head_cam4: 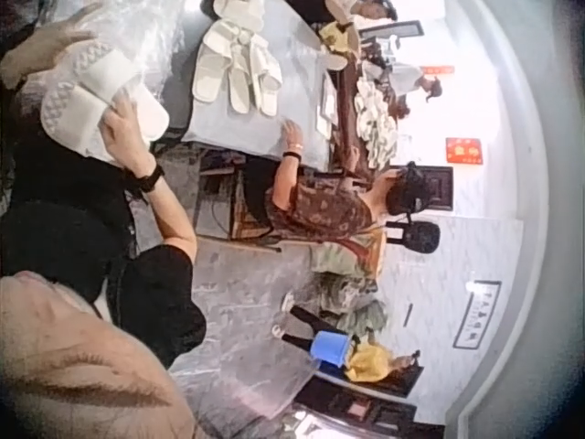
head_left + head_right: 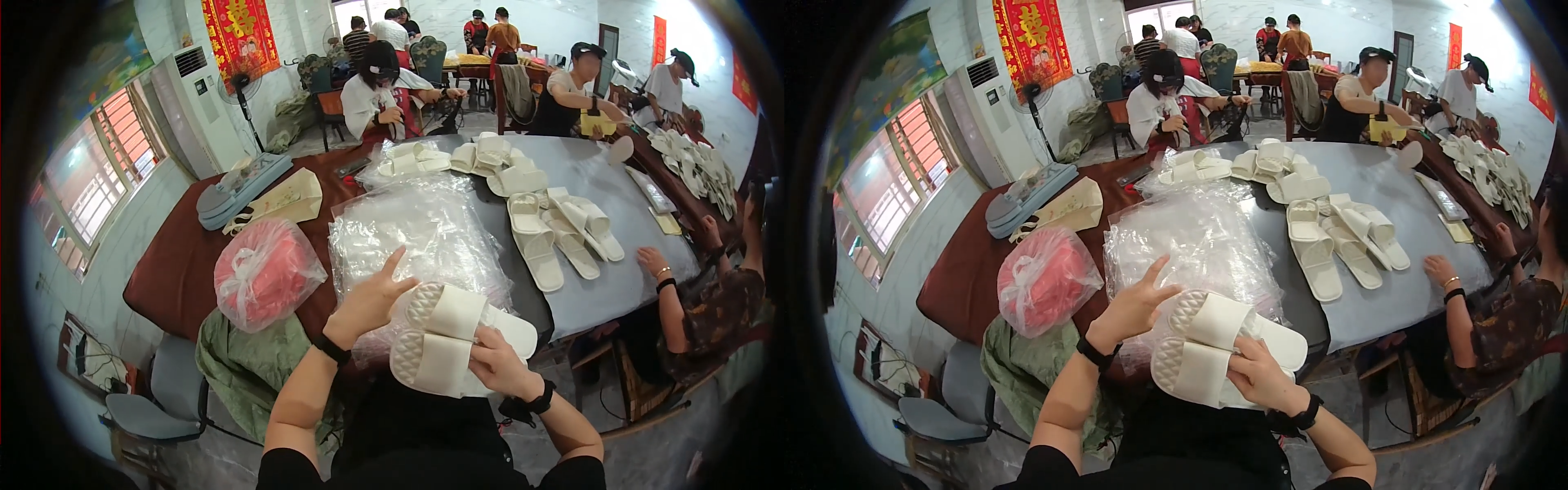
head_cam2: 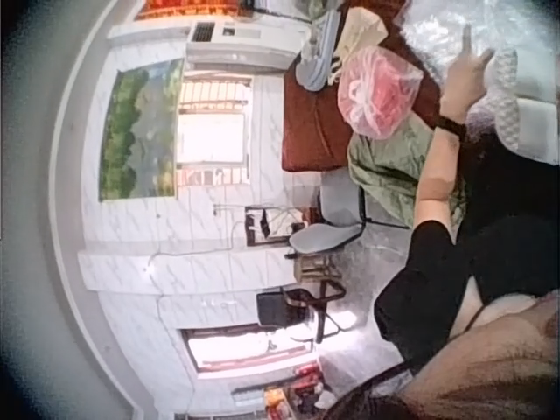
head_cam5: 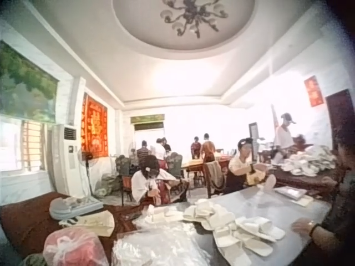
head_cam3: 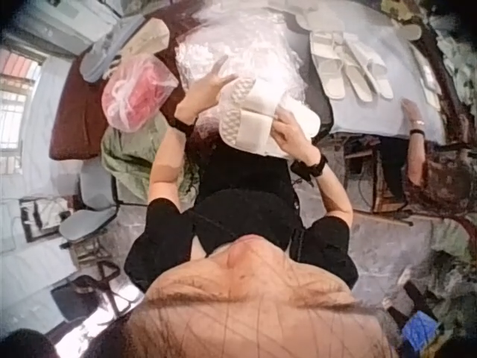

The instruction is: Packing manufactured white slides/shoes into plastic bags for shipping.

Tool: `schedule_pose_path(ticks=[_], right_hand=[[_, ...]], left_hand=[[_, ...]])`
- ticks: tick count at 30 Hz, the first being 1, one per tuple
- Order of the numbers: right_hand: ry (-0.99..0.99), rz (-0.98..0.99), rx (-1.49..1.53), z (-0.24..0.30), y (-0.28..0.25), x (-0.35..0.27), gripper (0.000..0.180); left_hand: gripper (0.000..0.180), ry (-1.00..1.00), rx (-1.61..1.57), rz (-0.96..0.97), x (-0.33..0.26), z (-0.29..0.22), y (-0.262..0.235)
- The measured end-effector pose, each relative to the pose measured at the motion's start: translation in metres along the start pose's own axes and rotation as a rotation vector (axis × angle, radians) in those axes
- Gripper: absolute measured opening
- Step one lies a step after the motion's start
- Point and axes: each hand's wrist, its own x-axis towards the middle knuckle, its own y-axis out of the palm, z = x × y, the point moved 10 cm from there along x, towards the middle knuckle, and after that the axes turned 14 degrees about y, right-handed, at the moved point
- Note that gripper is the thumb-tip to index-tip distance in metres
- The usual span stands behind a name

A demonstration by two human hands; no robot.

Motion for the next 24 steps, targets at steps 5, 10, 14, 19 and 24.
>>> schedule_pose_path(ticks=[5, 10, 14, 19, 24], right_hand=[[0.121, 0.004, 0.034, -0.013, -0.017, -0.02, 0.033], [0.06, -0.039, -0.058, -0.026, -0.018, -0.027, 0.031], [0.018, -0.077, -0.026, -0.021, -0.018, -0.019, 0.026], [0.078, -0.041, -0.041, -0.034, -0.006, -0.014, 0.021], [0.09, -0.102, 0.022, -0.042, -0.013, -0.01, 0.013]], left_hand=[[0.066, 0.161, 0.338, -0.108, 0.008, -0.017, -0.011], [0.076, -0.02, 0.313, 0.077, 0.007, -0.017, -0.005], [0.075, 0.009, 0.304, 0.164, 0.001, -0.029, -0.007], [0.054, 0.063, 0.205, -0.095, -0.019, 0.009, -0.011], [0.03, -0.262, -0.179, -0.614, -0.048, 0.036, -0.082]])
